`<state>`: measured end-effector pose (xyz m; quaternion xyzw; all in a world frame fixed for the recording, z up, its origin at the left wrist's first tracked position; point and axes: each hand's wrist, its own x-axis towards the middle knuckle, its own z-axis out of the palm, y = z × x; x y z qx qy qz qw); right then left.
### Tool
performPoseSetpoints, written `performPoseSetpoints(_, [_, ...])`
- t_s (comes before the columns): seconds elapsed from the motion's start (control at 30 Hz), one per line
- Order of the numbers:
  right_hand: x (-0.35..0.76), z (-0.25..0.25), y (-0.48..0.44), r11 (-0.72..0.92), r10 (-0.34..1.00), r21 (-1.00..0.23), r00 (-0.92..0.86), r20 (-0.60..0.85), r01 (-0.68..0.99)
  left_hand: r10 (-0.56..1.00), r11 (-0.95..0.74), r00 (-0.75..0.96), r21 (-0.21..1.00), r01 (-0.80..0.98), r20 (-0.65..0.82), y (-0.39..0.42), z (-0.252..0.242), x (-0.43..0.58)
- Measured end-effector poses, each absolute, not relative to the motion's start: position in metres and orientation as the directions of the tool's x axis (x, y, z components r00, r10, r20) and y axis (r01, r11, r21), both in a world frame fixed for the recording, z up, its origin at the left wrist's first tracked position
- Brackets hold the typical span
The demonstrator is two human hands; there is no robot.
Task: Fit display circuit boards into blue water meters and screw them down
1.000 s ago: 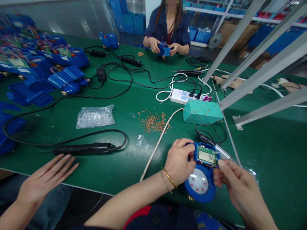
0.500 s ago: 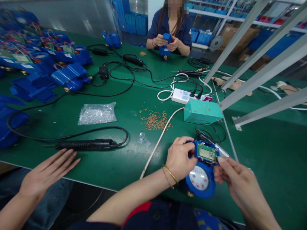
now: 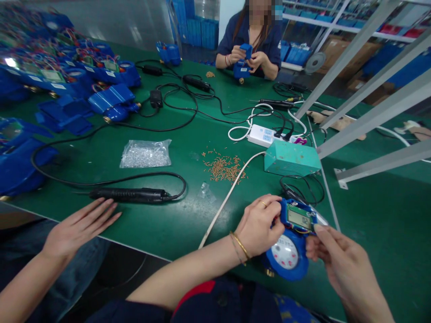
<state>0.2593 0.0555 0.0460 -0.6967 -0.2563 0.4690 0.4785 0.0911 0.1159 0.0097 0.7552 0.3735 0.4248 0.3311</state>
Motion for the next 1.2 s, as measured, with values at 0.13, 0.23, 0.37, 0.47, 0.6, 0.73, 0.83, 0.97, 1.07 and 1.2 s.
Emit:
performPoseSetpoints(0.13, [0.265,0.043,0.053,-0.408,0.827,-0.912,0.404,-0.391,-0.046,0.876,-0.434,0.390,0.815,0.383,0.283,0.119,0.014,0.092])
performPoseSetpoints(0.23, [0.268,0.041,0.051,-0.417,0.843,-0.909,0.362,-0.397,-0.026,0.902,-0.369,0.389,0.802,0.470,0.187,0.121,0.019,0.094])
performPoseSetpoints(0.37, [0.266,0.043,0.053,-0.408,0.848,-0.913,0.378,-0.372,0.016,0.919,-0.346,0.368,0.739,0.578,0.142,0.125,0.025,0.096])
performPoseSetpoints(0.47, [0.265,0.043,0.054,-0.408,0.853,-0.913,0.368,-0.369,0.031,0.923,-0.337,0.354,0.757,0.559,0.149,0.129,0.024,0.096])
performPoseSetpoints(0.6, [0.272,0.037,0.052,-0.427,0.849,-0.904,0.349,-0.396,0.015,0.916,-0.295,0.371,0.885,0.359,0.155,0.133,0.016,0.093])
performPoseSetpoints(0.73, [0.276,0.035,0.050,-0.437,0.838,-0.899,0.364,-0.406,0.002,0.918,-0.262,0.359,0.935,0.237,0.166,0.132,0.012,0.093])
performPoseSetpoints(0.83, [0.272,0.040,0.052,-0.431,0.842,-0.902,0.371,-0.392,0.023,0.918,-0.265,0.355,0.939,0.220,0.175,0.134,0.014,0.090])
performPoseSetpoints(0.97, [0.265,0.044,0.055,-0.414,0.844,-0.908,0.400,-0.357,0.062,0.801,-0.339,0.575,0.917,0.209,0.164,0.146,0.023,0.071])
performPoseSetpoints(1.07, [0.265,0.043,0.055,-0.399,0.857,-0.914,0.387,-0.341,0.079,0.729,-0.354,0.674,0.908,0.224,0.119,0.155,0.030,0.062])
performPoseSetpoints(1.2, [0.267,0.040,0.053,-0.400,0.861,-0.913,0.373,-0.346,0.077,0.791,-0.372,0.583,0.903,0.217,0.185,0.155,0.027,0.072])
